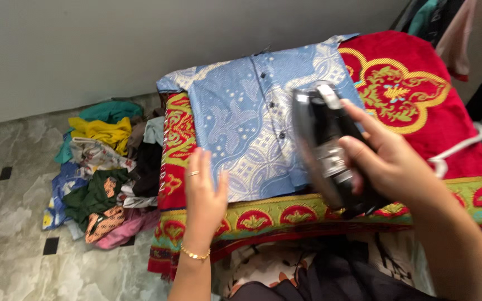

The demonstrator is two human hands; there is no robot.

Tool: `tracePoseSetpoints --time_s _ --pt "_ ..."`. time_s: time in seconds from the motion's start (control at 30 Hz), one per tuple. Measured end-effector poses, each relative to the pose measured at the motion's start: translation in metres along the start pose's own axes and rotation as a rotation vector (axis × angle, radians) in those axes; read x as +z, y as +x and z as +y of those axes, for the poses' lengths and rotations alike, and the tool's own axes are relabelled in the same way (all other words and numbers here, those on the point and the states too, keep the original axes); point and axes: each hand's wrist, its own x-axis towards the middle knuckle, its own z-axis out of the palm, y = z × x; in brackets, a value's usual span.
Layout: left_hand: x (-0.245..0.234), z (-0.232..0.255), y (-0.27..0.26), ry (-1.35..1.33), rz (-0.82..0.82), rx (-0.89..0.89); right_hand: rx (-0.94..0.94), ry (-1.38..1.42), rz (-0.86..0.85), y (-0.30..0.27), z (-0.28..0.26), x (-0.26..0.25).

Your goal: The person irons a blue patterned shirt on a red patterned cloth, smoothing it out and flipping it to iron the other side. After finishing, they hang the shirt on a hanger and place it on a rack. The person then picks up a white t-shirt and begins ironing it.

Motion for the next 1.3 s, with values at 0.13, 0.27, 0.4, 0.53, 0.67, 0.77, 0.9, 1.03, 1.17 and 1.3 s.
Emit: tracePoseSetpoints --time_s 0.13,0.27,0.4,0.53,0.67,0.77,0.9,1.03,1.17,1.3 --pt "0.031 0.033 0.015 0.086 -0.281 0.009 0.145 -0.053 0.096 0.016 0.03 -0.042" --pt "0.06 0.063 0.019 0.006 -0.372 0.08 0.164 -0.161 0.146 0.03 0.041 -0.063" --pt "0.078 0.081 0.013 0.115 -0.414 0.151 0.006 -0.218 0.119 0.095 0.038 -0.078" --pt "0.084 0.082 0.006 0.186 -0.362 0.185 -0.121 -0.24 0.098 0.169 0.028 -0.091" --pt "0.084 0.081 0.005 0.173 -0.346 0.183 -0.027 -0.116 0.078 0.186 0.024 -0.084" --pt "0.084 0.081 0.007 0.165 -0.367 0.171 -0.047 -0.18 0.118 0.156 0.028 -0.084" --pt "0.083 0.073 0.01 0.067 -0.449 0.139 0.02 -0.226 0.098 0.077 0.045 -0.088" --pt "0.071 0.063 0.024 0.139 -0.518 0.047 0.239 -0.208 0.076 0.018 0.05 -0.1" --pt "0.057 0.04 0.044 0.362 -0.539 -0.223 0.101 -0.093 0.172 0.018 0.049 -0.12" --pt "0.069 0.022 0.04 0.402 -0.389 -0.203 -0.406 -0.022 0.39 0.068 0.051 -0.148"
